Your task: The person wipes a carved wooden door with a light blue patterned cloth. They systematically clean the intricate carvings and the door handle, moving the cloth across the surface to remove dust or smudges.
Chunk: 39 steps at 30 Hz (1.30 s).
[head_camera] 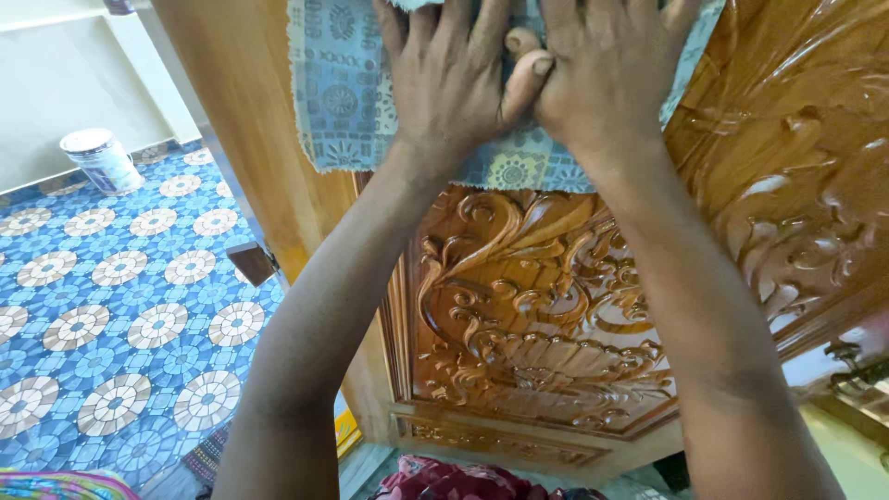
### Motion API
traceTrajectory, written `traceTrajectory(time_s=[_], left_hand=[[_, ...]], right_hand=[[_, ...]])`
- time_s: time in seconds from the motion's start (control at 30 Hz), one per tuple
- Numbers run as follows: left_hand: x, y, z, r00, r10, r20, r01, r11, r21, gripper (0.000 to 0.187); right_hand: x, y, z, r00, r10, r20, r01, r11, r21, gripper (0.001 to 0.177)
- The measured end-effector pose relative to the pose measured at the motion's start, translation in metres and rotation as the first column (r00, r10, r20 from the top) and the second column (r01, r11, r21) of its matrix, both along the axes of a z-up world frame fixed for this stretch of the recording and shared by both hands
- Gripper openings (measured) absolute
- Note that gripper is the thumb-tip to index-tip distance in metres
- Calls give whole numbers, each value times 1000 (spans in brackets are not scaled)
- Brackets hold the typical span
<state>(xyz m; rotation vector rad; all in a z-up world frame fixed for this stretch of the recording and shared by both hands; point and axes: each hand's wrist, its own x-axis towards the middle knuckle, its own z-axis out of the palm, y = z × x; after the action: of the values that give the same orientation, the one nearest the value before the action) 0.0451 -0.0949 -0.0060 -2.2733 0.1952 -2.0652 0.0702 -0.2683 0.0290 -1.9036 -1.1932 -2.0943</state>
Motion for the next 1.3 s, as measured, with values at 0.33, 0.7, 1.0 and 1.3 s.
traceTrajectory(time_s=[0.33,0.7,1.0,1.3], left_hand=[[3,-2,-22,999,22,-24,-22,1000,8,74],[-5,-7,-44,993,88,-79,-90,995,-30,78],[-12,-7,-50,989,37,-141,-45,998,-53,79],[-23,-1,-71,978,28,-208,-35,999,-34,75]], right_hand=[[11,-6,-18,997,-24,-78,19,998,-63,57],[-12,-8,-40,915,-36,-402,15,998,-55,63],[-2,-4,-60,941,-108,-319,103,994,-34,70],[25,7,-97,953,-265,-150,269,963,5,63]])
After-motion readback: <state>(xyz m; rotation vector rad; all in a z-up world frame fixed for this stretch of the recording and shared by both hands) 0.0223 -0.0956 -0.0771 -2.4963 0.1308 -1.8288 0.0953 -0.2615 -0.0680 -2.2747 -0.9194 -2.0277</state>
